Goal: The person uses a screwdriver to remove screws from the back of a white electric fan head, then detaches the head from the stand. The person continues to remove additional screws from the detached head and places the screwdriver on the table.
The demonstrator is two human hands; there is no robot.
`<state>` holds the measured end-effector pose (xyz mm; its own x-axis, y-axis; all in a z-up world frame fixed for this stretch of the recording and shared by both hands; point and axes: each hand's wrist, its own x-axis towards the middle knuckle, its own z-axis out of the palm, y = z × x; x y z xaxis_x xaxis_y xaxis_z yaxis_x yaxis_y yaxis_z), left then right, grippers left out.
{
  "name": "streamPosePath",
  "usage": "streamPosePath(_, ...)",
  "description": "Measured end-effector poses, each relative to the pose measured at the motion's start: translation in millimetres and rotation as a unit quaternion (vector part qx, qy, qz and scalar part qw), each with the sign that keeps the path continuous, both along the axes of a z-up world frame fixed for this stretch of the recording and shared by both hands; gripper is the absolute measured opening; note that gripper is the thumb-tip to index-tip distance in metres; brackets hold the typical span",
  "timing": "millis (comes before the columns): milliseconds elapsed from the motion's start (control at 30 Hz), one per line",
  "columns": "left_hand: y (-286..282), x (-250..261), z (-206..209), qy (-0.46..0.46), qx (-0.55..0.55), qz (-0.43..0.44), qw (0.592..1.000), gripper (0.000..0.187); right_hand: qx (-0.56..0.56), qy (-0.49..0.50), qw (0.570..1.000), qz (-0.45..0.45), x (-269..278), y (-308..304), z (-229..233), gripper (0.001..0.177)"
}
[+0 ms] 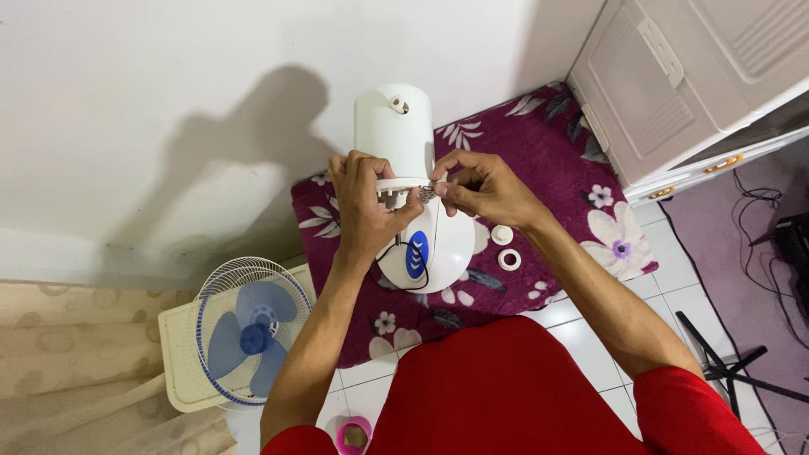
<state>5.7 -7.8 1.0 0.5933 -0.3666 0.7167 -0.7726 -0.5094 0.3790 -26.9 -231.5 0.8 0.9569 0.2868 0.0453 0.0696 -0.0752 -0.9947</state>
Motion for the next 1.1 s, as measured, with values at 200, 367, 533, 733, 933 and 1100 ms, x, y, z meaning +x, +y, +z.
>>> streamPosePath(200, 1.6, -0.3, -2.6, 0.002, 0.01, 0.004, 1.0, 0.044, -0.043, 0.024, 0.999, -0.008, -2.6, -1.7, 8.3, 0.022)
streamPosePath(367, -0.2, 3.6, -3.9, 0.005, 0.004, 0.003, 1.0, 0.045, -0.089, -0.027, 0.996, 0.001, -0.9, -1.1, 15.7, 0.023)
streamPosePath(533, 2.4, 1.9, -2.4, 0.005, 0.012, 0.004, 1.0, 0.044, -0.106, -0.042, 0.993, -0.012, -6.2, 5.9, 20.7, 0.023)
streamPosePath(733, 3.4, 3.2, -4.6, 0.016, 0.012, -0.002, 1.0, 0.043, -0.124, -0.063, 0.99, -0.027, -9.9, 12.0, 23.4, 0.021)
streamPosePath(933, 7.1, 2.9, -3.7, 0.016, 0.018, 0.001, 1.0, 0.043, -0.16, -0.07, 0.984, -0.036, -10.3, 17.5, 28.6, 0.019)
streamPosePath(1100, 6.9, 2.4, -5.1, 0.025, 0.014, -0.002, 1.0, 0.043, -0.186, -0.073, 0.979, -0.045, -13.6, 19.6, 29.9, 0.017)
